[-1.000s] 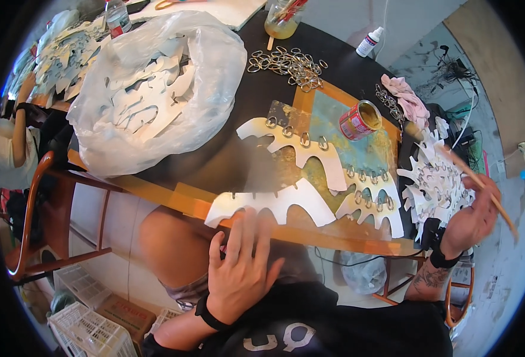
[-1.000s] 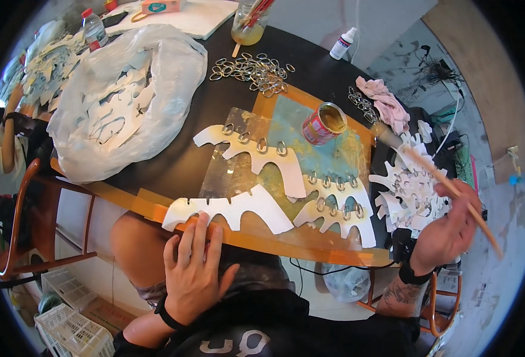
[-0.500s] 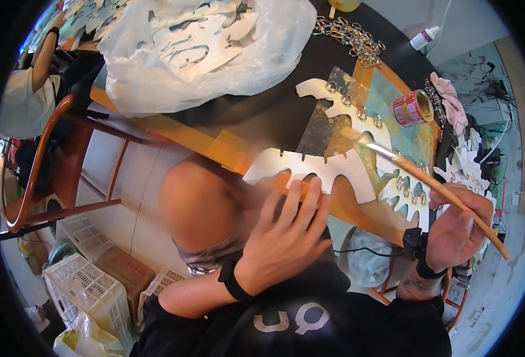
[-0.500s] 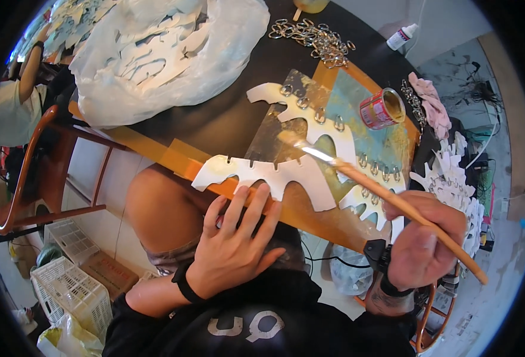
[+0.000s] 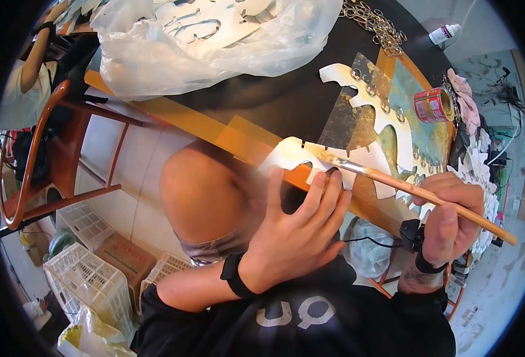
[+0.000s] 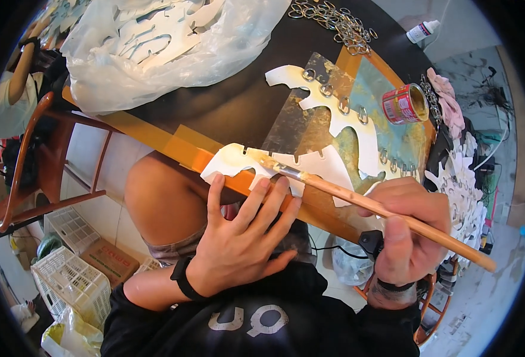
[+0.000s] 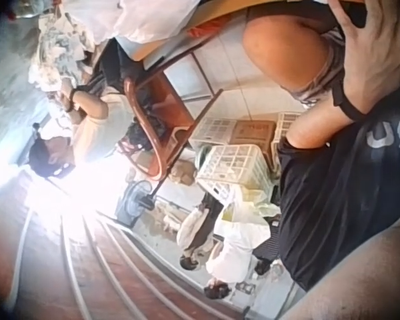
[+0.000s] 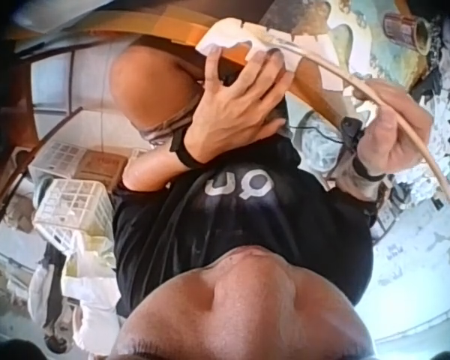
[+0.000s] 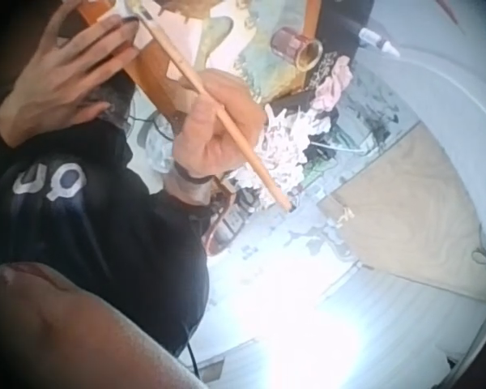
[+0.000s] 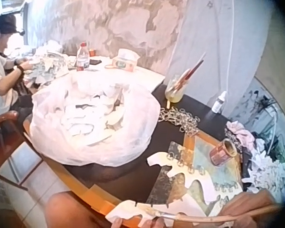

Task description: Applying glue to leather shoe components and attaching metal hardware rings.

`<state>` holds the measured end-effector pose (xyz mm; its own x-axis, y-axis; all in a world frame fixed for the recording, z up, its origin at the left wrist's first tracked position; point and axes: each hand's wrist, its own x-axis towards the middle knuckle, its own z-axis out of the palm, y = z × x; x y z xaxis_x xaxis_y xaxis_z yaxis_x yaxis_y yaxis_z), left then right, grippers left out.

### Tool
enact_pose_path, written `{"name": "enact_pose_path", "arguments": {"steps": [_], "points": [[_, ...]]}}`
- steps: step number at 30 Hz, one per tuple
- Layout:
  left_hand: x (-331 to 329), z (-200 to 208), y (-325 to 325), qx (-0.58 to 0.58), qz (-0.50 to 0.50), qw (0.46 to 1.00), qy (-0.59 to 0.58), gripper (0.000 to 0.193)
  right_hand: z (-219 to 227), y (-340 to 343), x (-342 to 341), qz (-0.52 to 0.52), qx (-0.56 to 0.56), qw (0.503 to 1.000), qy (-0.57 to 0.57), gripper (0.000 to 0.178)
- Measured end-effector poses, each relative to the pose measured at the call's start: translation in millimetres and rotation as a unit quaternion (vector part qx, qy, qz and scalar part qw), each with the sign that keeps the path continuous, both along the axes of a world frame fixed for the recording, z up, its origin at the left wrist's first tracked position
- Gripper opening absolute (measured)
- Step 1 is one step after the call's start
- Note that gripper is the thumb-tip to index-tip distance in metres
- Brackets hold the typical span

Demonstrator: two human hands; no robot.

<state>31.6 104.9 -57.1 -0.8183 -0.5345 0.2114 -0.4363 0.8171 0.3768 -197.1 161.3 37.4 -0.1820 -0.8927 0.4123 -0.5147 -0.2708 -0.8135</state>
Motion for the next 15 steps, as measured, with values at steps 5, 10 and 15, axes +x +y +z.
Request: {"name": "enact_pose_path", "arguments": {"steps": [5,10,15], "points": [[1,1,1,-0.006,-0.003,1.000,-0.019,0.081,-7,-9,11,0.005,0.001,1.000,0.019,0.023],[-1,1,2,-0.014,0.003,1.000,-0.016,0.079,-5,-6,1,-0.009,-0.019,1.000,0.003,0.023],[-4,-1,4,-0.018,0.012,1.000,-0.018,0.078,-11,-11,11,0.003,-0.003,1.000,0.016,0.023]]}}
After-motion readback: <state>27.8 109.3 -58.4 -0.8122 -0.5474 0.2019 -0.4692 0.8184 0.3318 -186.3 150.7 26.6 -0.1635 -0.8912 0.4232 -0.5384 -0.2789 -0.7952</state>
